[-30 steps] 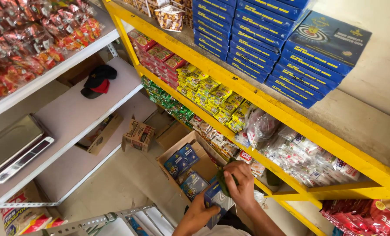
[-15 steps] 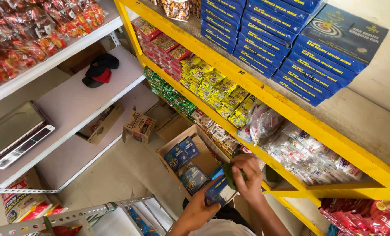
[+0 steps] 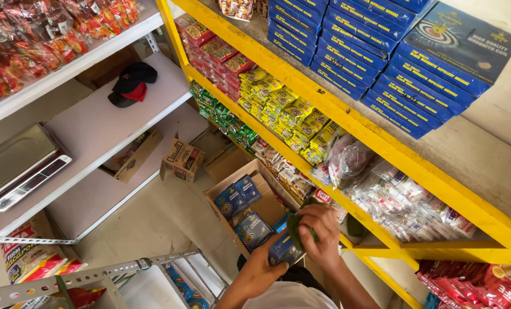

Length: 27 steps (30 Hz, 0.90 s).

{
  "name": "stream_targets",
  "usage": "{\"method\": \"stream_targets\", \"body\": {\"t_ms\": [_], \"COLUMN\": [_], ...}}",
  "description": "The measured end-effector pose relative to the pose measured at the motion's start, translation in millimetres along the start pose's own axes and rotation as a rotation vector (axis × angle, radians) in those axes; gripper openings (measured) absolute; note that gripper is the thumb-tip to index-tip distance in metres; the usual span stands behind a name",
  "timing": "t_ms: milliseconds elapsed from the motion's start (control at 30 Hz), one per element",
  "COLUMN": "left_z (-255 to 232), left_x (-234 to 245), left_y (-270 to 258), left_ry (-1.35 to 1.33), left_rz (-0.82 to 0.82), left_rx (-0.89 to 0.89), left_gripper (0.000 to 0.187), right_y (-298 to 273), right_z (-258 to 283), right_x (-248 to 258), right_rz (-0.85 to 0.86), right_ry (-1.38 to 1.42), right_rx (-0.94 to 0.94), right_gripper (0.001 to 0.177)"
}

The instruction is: Wiping dust off boxes of mosquito coils on a retail shelf using a cleaning cloth.

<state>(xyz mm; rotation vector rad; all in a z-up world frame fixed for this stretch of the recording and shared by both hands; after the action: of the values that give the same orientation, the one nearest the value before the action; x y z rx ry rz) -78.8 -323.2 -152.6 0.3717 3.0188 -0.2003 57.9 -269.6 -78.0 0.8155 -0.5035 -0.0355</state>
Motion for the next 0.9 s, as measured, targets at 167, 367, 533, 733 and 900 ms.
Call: {"method": "stream_targets", "body": {"t_ms": [167,367,533,733,900], "left_z": [-2,23,-5,-33,-40], "left_x": [5,10,6,3,1], "left_y": [0,2,0,1,1], "left_ry": [0.028,0.096,0.059,0.123,0.131], "left_rz": [-0.003,-0.034,-0.031,0.006,0.055], "left_rx": [0.013,-0.048,-0.039,-0.087,-0.079], "left_gripper": [0.073,0.039,0.057,0.077,0.074], "right_y": [13,-4,0,-5,-26], "right_z": [3,45,-3,-66,-103], "right_x": [-1,-20,-9,0,-1], "right_rz": [0.045,0.125,0.028,-0.053,-0.101], "right_ry": [0.022,0.114,0.058,0.269,0.365], "right_rx": [-0.263,-0.003,-0.028,-0.506,-0.731], "right_gripper": [0.015,0.019,0.019,0.015,0.008]}}
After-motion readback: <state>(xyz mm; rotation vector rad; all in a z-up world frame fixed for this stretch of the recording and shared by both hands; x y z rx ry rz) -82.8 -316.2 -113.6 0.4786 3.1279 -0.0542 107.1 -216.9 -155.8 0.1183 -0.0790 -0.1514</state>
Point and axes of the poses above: each hand's wrist, its own y-axis towards the middle knuckle, its own x-axis out of the back of the hand, z = x × y, the point moved 8 cm from there along y, towards the middle knuckle, and after that the axes turned 7 degrees about -x, right-handed, at the moved point
